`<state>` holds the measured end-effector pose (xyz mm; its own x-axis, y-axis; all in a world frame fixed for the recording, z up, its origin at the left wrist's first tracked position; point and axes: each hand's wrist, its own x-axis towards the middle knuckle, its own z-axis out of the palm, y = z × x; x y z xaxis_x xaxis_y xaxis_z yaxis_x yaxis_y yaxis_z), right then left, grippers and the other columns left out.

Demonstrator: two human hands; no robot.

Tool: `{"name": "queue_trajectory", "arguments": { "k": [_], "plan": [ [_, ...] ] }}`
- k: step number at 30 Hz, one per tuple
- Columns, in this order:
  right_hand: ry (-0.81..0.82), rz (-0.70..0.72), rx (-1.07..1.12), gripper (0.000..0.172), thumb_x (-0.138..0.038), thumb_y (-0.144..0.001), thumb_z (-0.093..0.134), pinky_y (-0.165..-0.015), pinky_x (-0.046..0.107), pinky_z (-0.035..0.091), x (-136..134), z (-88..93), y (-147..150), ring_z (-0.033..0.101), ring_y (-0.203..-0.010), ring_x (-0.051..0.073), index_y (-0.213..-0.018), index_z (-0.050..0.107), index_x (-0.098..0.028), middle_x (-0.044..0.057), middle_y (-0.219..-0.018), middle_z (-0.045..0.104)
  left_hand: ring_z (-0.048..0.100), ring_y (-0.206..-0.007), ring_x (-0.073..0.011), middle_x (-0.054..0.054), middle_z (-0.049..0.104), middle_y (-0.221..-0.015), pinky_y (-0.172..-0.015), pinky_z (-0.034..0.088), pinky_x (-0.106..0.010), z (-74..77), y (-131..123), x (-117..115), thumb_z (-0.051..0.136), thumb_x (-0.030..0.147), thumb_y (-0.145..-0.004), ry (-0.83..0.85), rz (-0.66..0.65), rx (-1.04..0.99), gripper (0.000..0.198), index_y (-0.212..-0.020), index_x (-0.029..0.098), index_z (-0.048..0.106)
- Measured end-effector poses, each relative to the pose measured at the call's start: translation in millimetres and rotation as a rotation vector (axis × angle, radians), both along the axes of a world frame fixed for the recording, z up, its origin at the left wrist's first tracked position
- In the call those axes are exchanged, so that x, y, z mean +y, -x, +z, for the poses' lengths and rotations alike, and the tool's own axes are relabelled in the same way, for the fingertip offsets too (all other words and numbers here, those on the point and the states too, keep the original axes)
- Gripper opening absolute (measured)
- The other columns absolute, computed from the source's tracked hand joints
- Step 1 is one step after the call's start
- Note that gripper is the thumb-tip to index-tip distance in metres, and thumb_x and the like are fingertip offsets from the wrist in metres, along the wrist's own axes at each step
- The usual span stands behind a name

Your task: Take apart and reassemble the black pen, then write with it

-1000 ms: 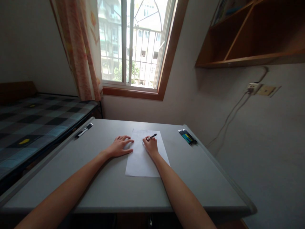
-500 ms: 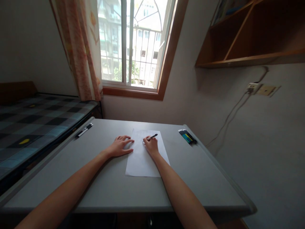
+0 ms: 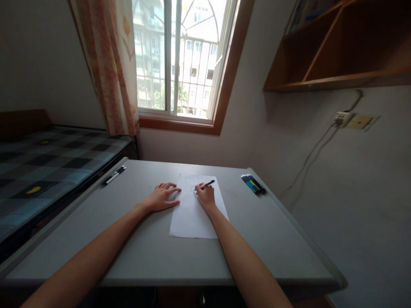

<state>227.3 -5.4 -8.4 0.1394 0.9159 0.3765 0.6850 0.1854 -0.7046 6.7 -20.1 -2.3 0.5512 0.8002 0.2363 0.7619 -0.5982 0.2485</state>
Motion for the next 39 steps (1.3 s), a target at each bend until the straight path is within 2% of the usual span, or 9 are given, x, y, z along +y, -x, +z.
{"name": "queue_trajectory", "arguments": {
  "k": [15, 23, 29, 39],
  "plan": [
    [0.008, 0.043, 0.064, 0.018, -0.024, -0.069, 0.047, -0.058, 0.019, 0.041, -1.3, 0.2, 1.9, 0.061, -0.057, 0.015, -0.059, 0.060, -0.017, 0.002, -0.051, 0.061, 0.042, -0.114, -0.0251, -0.004, 0.046, -0.125, -0.102, 0.023, -0.042, -0.5, -0.2, 0.8, 0.042, 0.063, -0.076, -0.017, -0.005, 0.018, 0.054, -0.122, 0.034, 0.050],
    [0.013, 0.023, 0.039, 0.020, -0.023, -0.069, 0.046, -0.058, 0.019, 0.040, -3.1, 4.7, 2.2, 0.061, -0.056, 0.016, -0.057, 0.061, -0.017, 0.003, -0.050, 0.062, 0.042, -0.114, -0.0251, -0.004, 0.045, -0.125, -0.102, 0.022, -0.043, -0.7, -0.2, 0.4, 0.043, 0.062, -0.076, -0.010, -0.008, 0.020, 0.054, -0.122, 0.034, 0.049],
    [0.003, 0.000, 0.135, 0.027, -0.027, -0.072, 0.042, -0.060, 0.020, 0.042, -3.4, 5.1, -0.9, 0.062, -0.057, 0.016, -0.060, 0.063, -0.017, 0.003, -0.051, 0.064, 0.041, -0.115, -0.0255, -0.005, 0.045, -0.125, -0.103, 0.020, -0.044, 1.3, -1.1, -1.2, 0.044, 0.061, -0.076, -0.003, -0.003, 0.017, 0.054, -0.122, 0.033, 0.049],
    [0.041, 0.153, 0.071, 0.024, -0.027, -0.074, 0.045, -0.063, 0.020, 0.041, -6.5, 6.0, 2.6, 0.061, -0.058, 0.014, -0.065, 0.064, -0.016, 0.001, -0.052, 0.064, 0.042, -0.114, -0.0246, -0.004, 0.045, -0.125, -0.103, 0.021, -0.042, 0.8, -0.8, -0.5, 0.042, 0.062, -0.077, -0.019, -0.002, 0.031, 0.054, -0.123, 0.034, 0.048]
  ]
}}
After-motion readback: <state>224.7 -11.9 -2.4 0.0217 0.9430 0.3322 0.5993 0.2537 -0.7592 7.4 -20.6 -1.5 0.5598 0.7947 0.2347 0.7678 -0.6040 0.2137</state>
